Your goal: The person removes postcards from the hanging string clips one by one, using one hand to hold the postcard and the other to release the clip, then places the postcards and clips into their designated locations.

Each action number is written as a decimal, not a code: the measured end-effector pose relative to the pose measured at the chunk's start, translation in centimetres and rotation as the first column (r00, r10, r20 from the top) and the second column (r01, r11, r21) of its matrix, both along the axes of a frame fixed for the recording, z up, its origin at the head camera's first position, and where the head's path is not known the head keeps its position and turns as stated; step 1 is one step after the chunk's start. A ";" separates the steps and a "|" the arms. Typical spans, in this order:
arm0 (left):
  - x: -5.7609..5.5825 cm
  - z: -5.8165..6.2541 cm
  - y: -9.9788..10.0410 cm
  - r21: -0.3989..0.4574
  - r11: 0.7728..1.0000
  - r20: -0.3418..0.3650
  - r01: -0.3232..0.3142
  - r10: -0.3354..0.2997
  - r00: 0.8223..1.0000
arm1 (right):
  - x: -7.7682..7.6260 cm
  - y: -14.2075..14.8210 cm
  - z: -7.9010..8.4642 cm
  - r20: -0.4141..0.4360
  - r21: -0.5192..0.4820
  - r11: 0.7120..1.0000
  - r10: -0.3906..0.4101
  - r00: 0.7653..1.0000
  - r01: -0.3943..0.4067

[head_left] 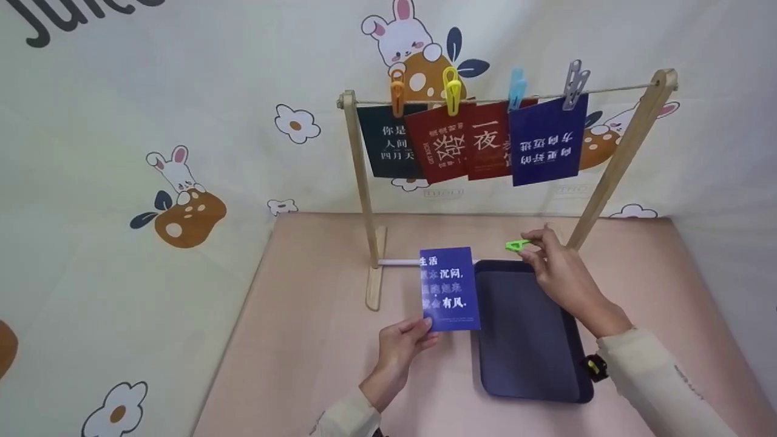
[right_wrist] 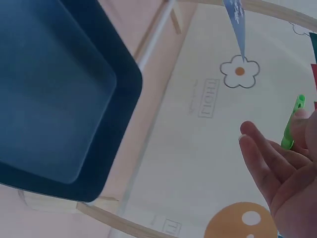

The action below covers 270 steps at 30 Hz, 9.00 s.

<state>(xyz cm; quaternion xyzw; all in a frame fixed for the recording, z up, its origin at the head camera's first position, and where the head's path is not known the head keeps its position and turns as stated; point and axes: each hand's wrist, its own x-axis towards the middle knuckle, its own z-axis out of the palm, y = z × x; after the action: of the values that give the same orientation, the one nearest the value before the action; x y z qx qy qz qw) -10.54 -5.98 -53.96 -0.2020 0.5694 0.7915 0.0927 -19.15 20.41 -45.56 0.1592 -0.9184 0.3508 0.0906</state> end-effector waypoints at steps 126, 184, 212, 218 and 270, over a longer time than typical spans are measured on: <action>-4.3 4.5 2.8 -0.643 0.725 -0.119 0.248 -0.414 0.903 | 1.8 2.7 1.5 -0.496 0.236 0.941 -0.096 0.863 0.241; -14.2 15.4 10.8 -0.386 0.922 -0.473 0.030 -0.226 0.851 | -6.4 4.9 23.2 -0.527 0.809 0.514 0.416 0.741 0.286; -14.8 14.7 13.5 -0.008 0.999 -0.471 0.032 -0.032 0.881 | -7.9 1.6 26.2 -0.100 0.498 0.867 0.030 0.995 0.024; -14.6 14.7 13.5 0.012 0.999 -0.455 0.034 -0.024 0.890 | -7.8 1.6 26.0 -0.135 0.489 0.871 0.029 0.990 0.041; -7.6 10.5 7.3 -0.012 0.995 -0.263 0.100 -0.100 0.960 | -4.8 1.5 14.2 -0.025 -0.213 0.976 0.040 0.999 -0.045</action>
<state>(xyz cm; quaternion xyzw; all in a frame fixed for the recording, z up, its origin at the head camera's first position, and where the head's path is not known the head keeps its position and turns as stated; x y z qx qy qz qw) -18.14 1.35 -43.47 -0.0661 0.5856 0.8059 0.0563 -23.98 21.95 -31.37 0.1718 -0.8708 0.4474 0.1092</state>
